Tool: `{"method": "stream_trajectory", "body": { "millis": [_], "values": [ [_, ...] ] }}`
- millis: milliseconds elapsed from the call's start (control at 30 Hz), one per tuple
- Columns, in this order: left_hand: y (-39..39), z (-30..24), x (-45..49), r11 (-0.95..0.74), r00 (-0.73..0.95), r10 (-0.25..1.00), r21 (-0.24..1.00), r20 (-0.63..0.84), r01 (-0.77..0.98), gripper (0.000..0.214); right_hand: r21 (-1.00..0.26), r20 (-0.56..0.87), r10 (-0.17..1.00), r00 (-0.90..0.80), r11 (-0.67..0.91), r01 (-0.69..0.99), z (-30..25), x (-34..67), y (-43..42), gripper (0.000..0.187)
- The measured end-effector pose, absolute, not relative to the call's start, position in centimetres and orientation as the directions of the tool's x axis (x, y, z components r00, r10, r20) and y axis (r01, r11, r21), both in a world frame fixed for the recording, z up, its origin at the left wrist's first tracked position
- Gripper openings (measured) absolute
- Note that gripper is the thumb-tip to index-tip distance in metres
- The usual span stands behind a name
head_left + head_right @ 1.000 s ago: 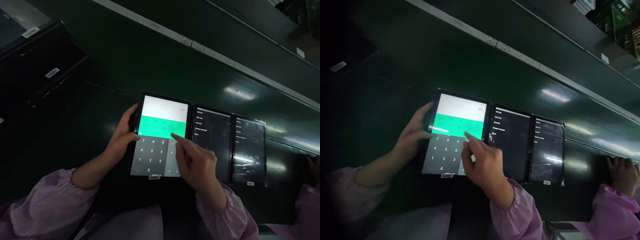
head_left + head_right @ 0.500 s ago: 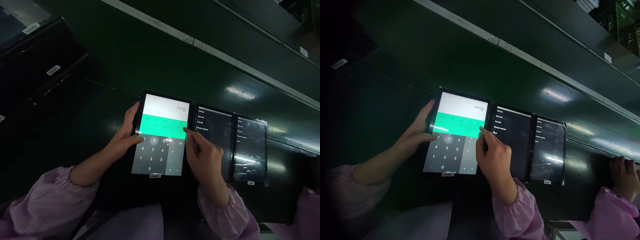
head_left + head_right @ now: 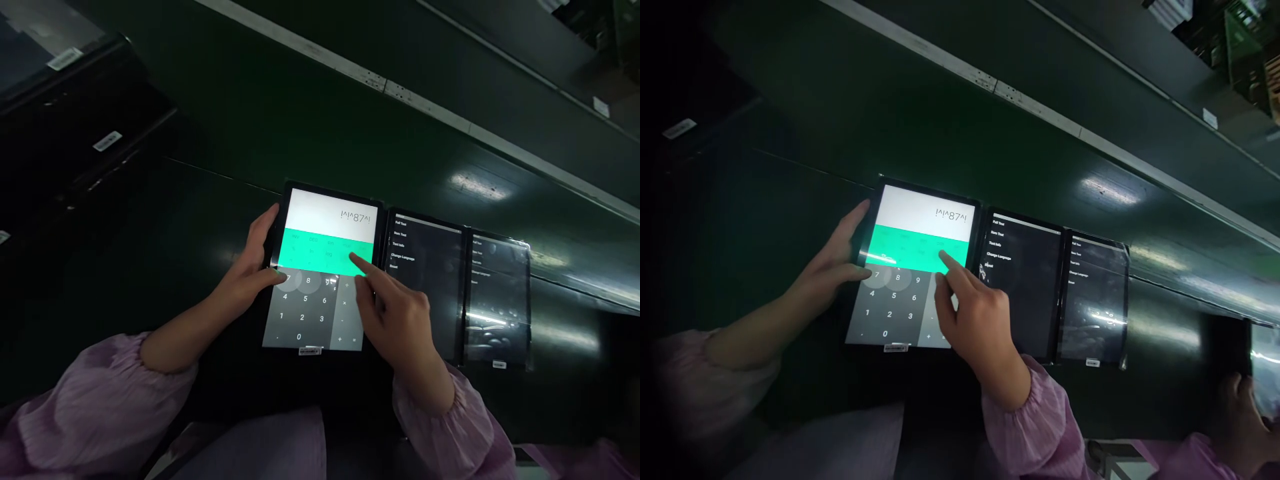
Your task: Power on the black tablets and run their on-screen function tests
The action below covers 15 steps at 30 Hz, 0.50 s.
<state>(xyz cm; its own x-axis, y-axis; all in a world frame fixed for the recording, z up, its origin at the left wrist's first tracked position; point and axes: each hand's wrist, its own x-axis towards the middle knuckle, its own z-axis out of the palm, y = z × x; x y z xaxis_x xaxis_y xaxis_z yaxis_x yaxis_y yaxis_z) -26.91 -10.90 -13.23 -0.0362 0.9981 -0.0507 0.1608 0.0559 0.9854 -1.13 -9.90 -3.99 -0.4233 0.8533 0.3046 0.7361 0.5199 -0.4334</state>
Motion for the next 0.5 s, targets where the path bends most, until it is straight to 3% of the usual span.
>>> {"method": "stream_trajectory", "body": {
  "millis": [100, 300, 500],
  "values": [
    [-10.7, -13.1, -27.1, 0.101, -0.012, 0.995, 0.988, -0.100, 0.117, 0.098, -0.426, 0.316, 0.836, -0.449, 0.548, 0.720, -4.0, -1.0, -9.9, 0.039],
    [-10.5, -11.8, -25.7, 0.130, -0.129, 0.984, 0.990, -0.122, 0.054, 0.087, -0.406, 0.408, 0.898, -0.163, 0.338, 0.849, -3.2, 2.4, -9.0, 0.033],
    [-10.4, -11.3, -25.0, 0.098, -0.231, 0.968, 0.995, -0.094, 0.005, 0.074, -0.461, 0.418, 0.905, -0.075, 0.283, 0.841, -3.5, 5.1, -8.3, 0.038]
  ]
}}
